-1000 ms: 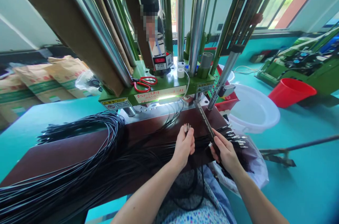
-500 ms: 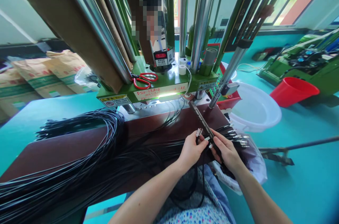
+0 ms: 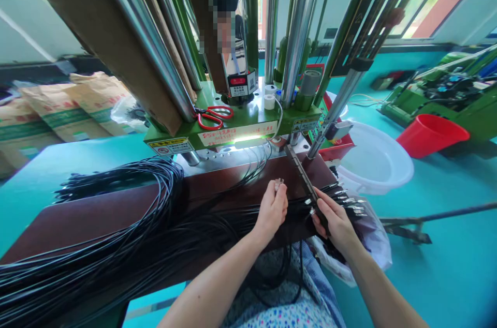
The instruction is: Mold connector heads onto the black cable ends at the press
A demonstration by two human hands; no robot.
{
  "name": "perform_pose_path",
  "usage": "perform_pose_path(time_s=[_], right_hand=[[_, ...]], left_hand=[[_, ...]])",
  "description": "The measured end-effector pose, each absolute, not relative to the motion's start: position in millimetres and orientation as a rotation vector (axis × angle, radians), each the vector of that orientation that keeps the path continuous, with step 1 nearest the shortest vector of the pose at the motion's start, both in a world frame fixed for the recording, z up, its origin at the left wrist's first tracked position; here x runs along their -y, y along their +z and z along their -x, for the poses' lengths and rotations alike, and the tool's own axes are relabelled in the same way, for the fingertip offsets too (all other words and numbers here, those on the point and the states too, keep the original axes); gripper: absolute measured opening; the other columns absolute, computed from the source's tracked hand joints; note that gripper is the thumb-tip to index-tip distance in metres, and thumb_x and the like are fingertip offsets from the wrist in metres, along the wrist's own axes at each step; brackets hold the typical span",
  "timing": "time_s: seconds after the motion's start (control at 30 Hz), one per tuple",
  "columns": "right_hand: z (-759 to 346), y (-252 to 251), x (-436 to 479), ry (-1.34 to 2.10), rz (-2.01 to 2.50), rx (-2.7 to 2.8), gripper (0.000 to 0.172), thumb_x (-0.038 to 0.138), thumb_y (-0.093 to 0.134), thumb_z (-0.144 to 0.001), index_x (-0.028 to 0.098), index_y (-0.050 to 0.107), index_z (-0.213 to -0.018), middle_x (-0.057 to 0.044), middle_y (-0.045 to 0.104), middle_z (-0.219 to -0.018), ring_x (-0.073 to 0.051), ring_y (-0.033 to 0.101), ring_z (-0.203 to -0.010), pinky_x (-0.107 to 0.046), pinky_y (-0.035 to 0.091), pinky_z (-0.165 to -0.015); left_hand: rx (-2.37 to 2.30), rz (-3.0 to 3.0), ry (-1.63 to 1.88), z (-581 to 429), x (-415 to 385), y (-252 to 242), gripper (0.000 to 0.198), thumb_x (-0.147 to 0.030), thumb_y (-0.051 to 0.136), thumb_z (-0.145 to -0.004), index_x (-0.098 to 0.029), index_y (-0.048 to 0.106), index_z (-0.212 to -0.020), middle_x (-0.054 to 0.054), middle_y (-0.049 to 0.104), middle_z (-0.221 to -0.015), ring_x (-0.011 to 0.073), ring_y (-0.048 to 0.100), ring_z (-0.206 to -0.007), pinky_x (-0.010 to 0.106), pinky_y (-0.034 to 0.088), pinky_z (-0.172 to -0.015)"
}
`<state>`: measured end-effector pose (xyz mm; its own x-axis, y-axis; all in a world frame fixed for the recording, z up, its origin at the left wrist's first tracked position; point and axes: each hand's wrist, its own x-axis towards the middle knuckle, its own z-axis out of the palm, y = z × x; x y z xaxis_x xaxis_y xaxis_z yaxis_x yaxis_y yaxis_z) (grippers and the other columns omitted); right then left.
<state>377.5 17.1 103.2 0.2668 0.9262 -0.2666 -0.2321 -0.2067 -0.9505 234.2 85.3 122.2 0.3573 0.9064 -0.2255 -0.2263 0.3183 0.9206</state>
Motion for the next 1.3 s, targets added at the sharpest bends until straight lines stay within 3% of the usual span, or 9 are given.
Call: perform_pose_path(time_s=[0.13, 0.27, 0.67, 0.77, 0.87, 1.0, 1.3], right_hand=[[-376.6, 106.2, -17.3, 1.248, 1.355, 0.783, 0.057, 0.046, 0.056, -0.08, 0.018, 0.047, -0.129, 0.007, 0.045, -0.043, -0.006, 0.035, -0.032, -0.015, 0.023, -0.029], [-376.6, 108.5, -17.5, 1.27, 1.364, 0.828, 0.06, 0.046, 0.055, -0.081, 0.013, 0.044, -0.131, 0.007, 0.043, -0.043, -0.006, 0.034, -0.032, -0.015, 0.022, -0.029], [-376.3, 103.3, -17.5, 1.249, 1.404, 1.001, 0.057, 0.046, 0.053, -0.083, 0.015, 0.045, -0.131, 0.006, 0.043, -0.049, -0.005, 0.036, -0.037, -0.015, 0.025, -0.032], [-376.9, 102.8, -17.4, 1.242, 1.374, 0.867, 0.057, 0.046, 0.056, -0.081, 0.017, 0.046, -0.13, 0.005, 0.046, -0.052, -0.005, 0.037, -0.036, -0.015, 0.024, -0.03], [-378.6, 101.9, -17.3, 1.236, 1.348, 0.841, 0.056, 0.045, 0.054, -0.083, 0.019, 0.044, -0.131, 0.007, 0.044, -0.046, -0.005, 0.035, -0.034, -0.014, 0.024, -0.03], [-380.5, 101.5, -15.9, 1.264, 1.351, 0.867, 0.054, 0.044, 0.057, -0.082, 0.018, 0.048, -0.128, 0.006, 0.045, -0.051, -0.005, 0.038, -0.036, -0.014, 0.024, -0.03], [-385.6, 101.9, -17.1, 1.291, 1.321, 1.001, 0.05, 0.043, 0.055, -0.084, 0.018, 0.051, -0.127, 0.005, 0.046, -0.052, -0.004, 0.036, -0.035, -0.015, 0.022, -0.031]], left_hand=[[-0.959, -1.331, 0.872, -237.1, -85.1, 116.9, 0.02, -0.035, 0.057, -0.075, -0.019, 0.048, -0.066, -0.004, 0.048, -0.057, 0.0085, 0.041, -0.052, 0.02, 0.032, -0.052], [-1.014, -1.524, 0.799, -239.1, -85.9, 112.9, 0.015, -0.026, 0.056, -0.074, -0.018, 0.051, -0.063, -0.002, 0.052, -0.061, 0.0118, 0.044, -0.059, 0.024, 0.033, -0.06], [-0.981, -1.394, 0.804, -234.5, -85.8, 114.9, 0.022, -0.033, 0.054, -0.076, -0.016, 0.051, -0.062, -0.003, 0.049, -0.056, 0.0091, 0.043, -0.052, 0.022, 0.033, -0.052], [-0.981, -1.234, 0.874, -232.0, -88.6, 115.5, 0.03, -0.043, 0.043, -0.083, -0.016, 0.053, -0.072, -0.005, 0.042, -0.052, 0.0071, 0.038, -0.043, 0.02, 0.03, -0.043], [-0.98, -1.045, 0.991, -229.5, -90.6, 114.9, 0.026, -0.046, 0.04, -0.085, -0.02, 0.045, -0.082, -0.01, 0.031, -0.048, 0.0047, 0.027, -0.036, 0.017, 0.023, -0.036], [-0.902, -1.006, 0.87, -229.5, -89.2, 116.0, 0.025, -0.043, 0.046, -0.082, -0.022, 0.035, -0.076, -0.013, 0.029, -0.046, 0.0019, 0.02, -0.033, 0.015, 0.02, -0.035], [-0.835, -0.946, 0.589, -225.7, -96.2, 125.3, 0.032, -0.046, 0.057, -0.072, -0.017, 0.047, -0.064, -0.012, 0.026, -0.035, 0.0015, 0.016, -0.029, 0.017, 0.01, -0.03]])
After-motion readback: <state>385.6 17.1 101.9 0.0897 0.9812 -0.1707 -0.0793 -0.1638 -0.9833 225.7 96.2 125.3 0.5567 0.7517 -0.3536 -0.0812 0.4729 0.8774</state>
